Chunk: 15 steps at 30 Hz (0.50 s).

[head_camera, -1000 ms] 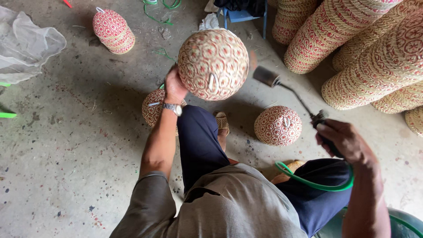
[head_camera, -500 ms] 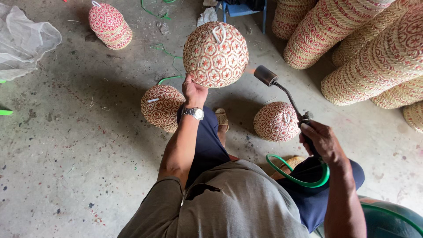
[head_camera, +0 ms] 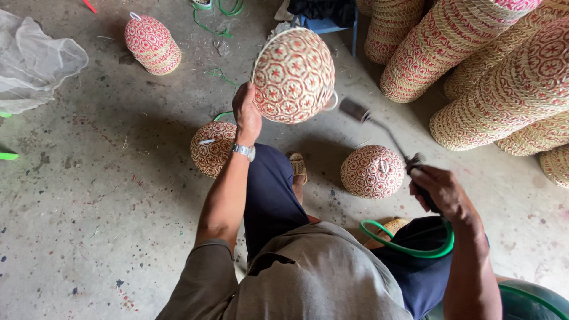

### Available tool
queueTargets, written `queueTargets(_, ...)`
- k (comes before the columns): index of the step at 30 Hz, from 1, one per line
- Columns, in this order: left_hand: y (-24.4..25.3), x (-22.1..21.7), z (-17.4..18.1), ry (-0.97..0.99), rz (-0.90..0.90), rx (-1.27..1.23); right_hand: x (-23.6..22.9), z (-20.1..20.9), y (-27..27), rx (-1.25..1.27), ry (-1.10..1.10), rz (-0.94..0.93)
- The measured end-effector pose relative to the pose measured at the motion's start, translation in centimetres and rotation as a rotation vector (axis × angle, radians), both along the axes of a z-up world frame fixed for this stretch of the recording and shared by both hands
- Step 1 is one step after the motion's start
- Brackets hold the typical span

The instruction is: The person sits on the floor and uses a handheld blowtorch to apply heat to the surface of woven baskets. They rotate each basket to cover the exterior and interior, then place it down and pick up another basket to repeat the process.

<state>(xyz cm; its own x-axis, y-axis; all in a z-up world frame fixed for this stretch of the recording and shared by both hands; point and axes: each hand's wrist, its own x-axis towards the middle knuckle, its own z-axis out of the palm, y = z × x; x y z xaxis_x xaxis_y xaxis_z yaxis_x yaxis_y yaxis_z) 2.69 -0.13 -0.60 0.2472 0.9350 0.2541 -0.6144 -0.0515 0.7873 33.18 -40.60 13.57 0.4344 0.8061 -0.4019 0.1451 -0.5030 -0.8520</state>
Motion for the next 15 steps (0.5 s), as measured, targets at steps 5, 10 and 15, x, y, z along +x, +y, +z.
queueTargets(5, -2.7, 0.1, 2.9, 0.234, -0.083, 0.083, -0.1, 2.3, 0.7, 0.064, -0.017, 0.077)
queueTargets(10, -6.0, 3.9, 0.6, 0.373, 0.04, 0.089, -1.3, 2.0, 2.9, 0.064, -0.191, 0.143)
queueTargets(15, -3.1, 5.8, -4.7, -0.283, 0.014, -0.385, -2.6, 1.0, 1.3, -0.087, -0.119, 0.264)
